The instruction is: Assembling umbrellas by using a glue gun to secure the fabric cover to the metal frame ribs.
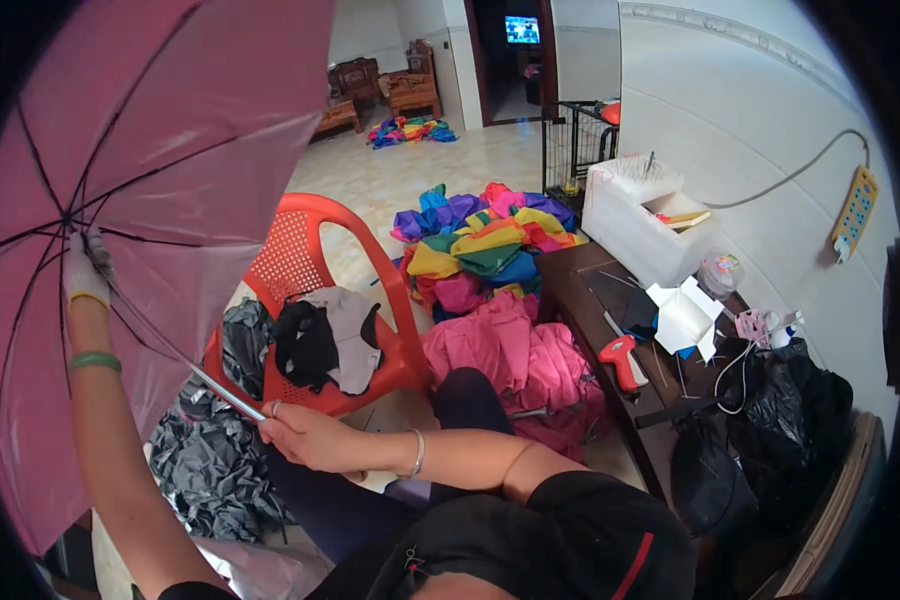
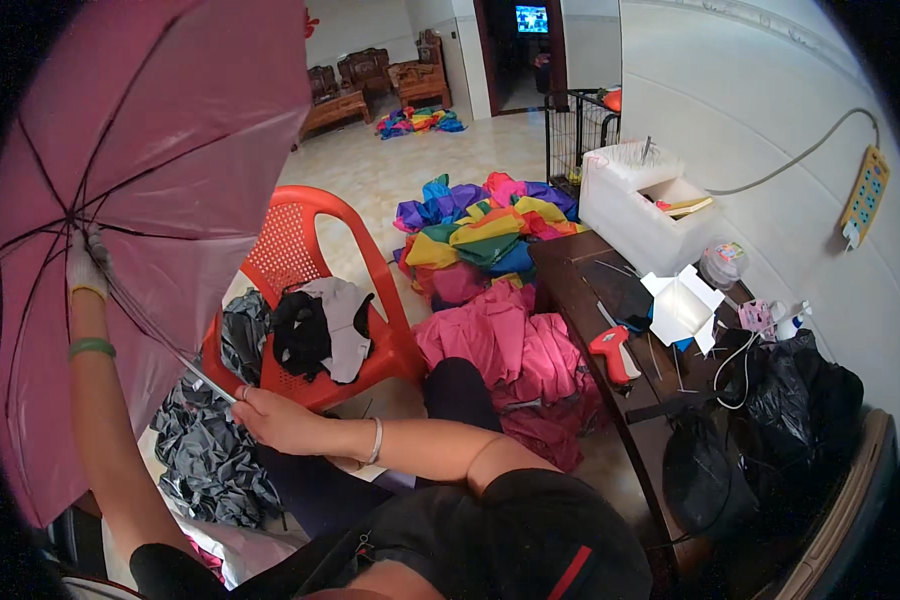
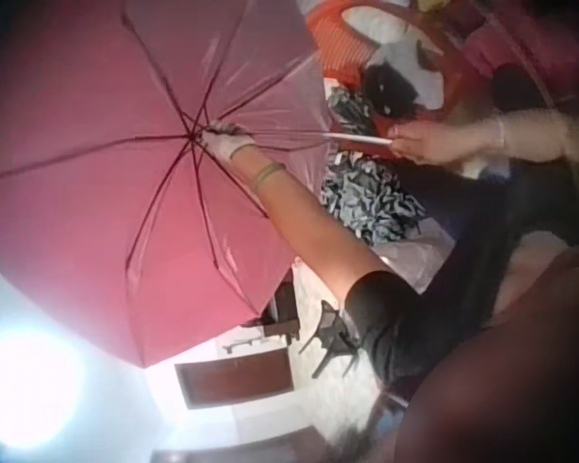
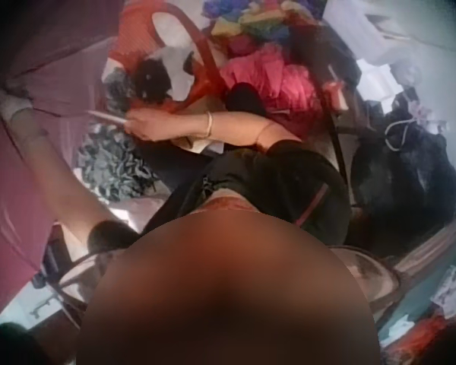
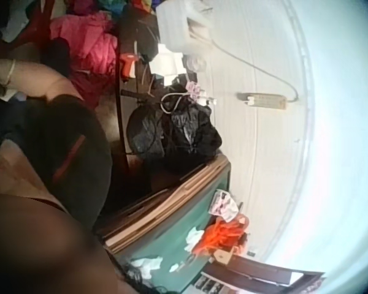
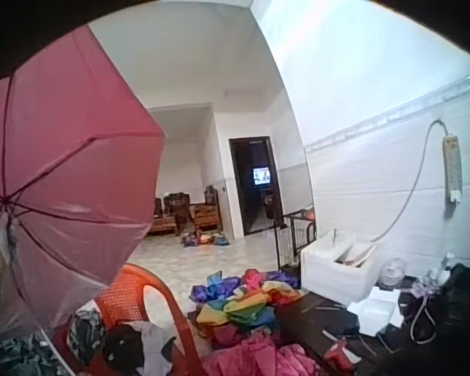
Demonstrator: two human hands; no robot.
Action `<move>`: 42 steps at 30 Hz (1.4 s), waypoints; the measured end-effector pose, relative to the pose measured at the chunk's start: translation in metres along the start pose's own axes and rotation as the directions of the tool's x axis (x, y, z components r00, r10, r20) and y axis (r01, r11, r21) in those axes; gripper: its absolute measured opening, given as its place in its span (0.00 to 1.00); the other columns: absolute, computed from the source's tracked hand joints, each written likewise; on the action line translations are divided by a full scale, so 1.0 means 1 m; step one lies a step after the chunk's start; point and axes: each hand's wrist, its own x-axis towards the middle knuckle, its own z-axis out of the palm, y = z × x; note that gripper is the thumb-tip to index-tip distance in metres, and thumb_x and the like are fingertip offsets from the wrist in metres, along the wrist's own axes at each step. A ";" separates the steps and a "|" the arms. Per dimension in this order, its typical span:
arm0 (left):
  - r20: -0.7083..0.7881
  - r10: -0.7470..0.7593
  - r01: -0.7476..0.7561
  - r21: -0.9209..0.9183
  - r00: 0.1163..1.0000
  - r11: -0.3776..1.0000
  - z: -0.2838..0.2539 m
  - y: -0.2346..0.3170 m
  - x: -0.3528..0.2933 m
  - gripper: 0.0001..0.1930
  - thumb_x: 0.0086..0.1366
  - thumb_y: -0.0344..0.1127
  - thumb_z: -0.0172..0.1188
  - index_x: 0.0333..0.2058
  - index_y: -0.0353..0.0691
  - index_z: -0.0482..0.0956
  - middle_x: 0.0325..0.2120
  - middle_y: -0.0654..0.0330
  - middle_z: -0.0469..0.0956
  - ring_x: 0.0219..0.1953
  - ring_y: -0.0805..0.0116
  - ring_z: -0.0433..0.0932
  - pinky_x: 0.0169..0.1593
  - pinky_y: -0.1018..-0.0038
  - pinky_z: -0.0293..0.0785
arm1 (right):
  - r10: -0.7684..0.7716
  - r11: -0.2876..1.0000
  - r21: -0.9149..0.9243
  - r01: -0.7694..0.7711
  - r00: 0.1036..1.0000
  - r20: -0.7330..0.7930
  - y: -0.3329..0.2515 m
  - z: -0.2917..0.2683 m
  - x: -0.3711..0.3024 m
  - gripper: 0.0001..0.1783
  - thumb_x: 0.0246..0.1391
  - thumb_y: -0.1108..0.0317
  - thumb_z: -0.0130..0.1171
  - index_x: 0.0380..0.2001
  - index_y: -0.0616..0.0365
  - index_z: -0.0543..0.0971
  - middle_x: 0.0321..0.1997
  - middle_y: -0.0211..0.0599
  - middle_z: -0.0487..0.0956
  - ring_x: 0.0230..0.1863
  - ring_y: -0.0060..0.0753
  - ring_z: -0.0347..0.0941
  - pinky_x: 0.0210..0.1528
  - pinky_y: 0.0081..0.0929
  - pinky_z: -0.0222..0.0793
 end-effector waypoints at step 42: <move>0.120 0.156 -0.193 0.742 0.980 0.642 0.016 -0.017 -0.051 0.13 0.67 0.44 0.51 0.31 0.42 0.77 0.21 0.65 0.74 0.20 0.71 0.71 0.25 0.74 0.68 | 0.220 0.944 0.156 -0.290 0.909 0.354 0.003 -0.013 -0.076 0.13 0.68 0.59 0.40 0.36 0.56 0.69 0.22 0.31 0.66 0.20 0.26 0.64 0.23 0.24 0.64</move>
